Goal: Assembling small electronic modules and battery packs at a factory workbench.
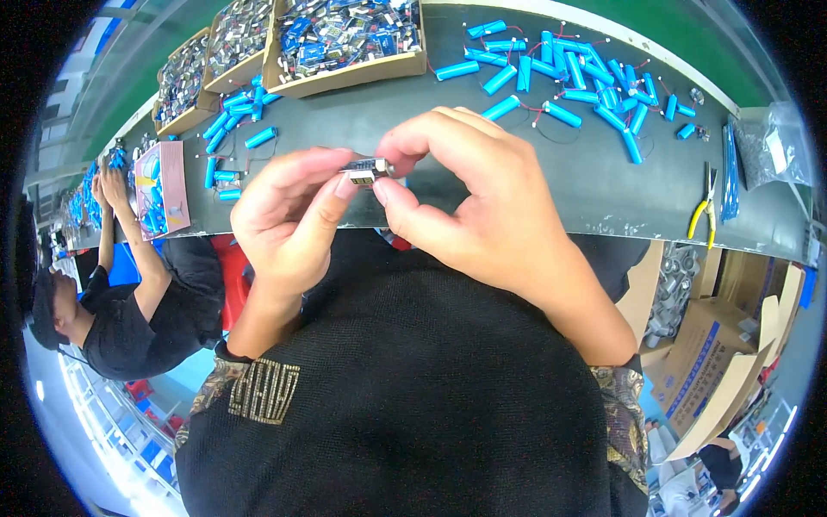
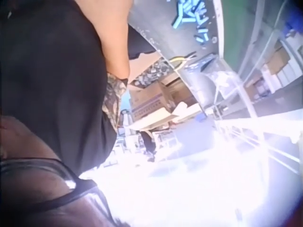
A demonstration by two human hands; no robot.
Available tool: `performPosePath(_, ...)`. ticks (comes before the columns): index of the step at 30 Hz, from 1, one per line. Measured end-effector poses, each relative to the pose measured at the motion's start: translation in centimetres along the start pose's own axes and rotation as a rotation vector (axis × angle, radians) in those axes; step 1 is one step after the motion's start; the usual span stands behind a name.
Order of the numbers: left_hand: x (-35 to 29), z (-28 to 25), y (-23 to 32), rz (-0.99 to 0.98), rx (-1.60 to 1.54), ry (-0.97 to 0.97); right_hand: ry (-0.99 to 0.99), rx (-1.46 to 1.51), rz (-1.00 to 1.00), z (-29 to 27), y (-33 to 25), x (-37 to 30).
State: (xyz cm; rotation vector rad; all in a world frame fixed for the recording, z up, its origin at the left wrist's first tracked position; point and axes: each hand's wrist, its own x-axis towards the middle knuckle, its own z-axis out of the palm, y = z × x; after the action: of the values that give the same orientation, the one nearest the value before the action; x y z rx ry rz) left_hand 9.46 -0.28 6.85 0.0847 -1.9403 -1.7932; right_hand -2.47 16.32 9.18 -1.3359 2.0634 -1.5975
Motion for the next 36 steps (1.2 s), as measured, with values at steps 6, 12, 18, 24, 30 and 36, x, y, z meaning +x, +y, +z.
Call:
performPosePath(6,-0.8,-1.8,-1.3,-0.316,-0.294,-0.089,-0.036,0.192,0.283,2.8,1.4,-0.3)
performPosePath(12,-1.7,0.6,-7.2,-0.206,-0.435,-0.143,0.027,0.159,0.462,3.0,4.4,-3.6)
performPosePath(18,-1.7,-0.4,-10.7,-0.276,-0.770,-0.052,0.034,-0.127,0.510,3.0,4.8,-2.1)
performPosePath(24,-1.5,-1.4,-9.5,-0.243,-0.883,-0.181,-0.129,-0.067,0.259,-8.0,18.7,-2.3)
performPosePath(30,-2.3,-0.8,-10.1,-0.295,-0.991,-0.165,-0.089,-0.352,0.176,-8.2,16.5,0.2)
performPosePath(36,-2.8,-0.7,-9.8,-0.216,-1.082,-0.056,-0.014,-0.525,0.126,-5.5,17.3,-2.0)
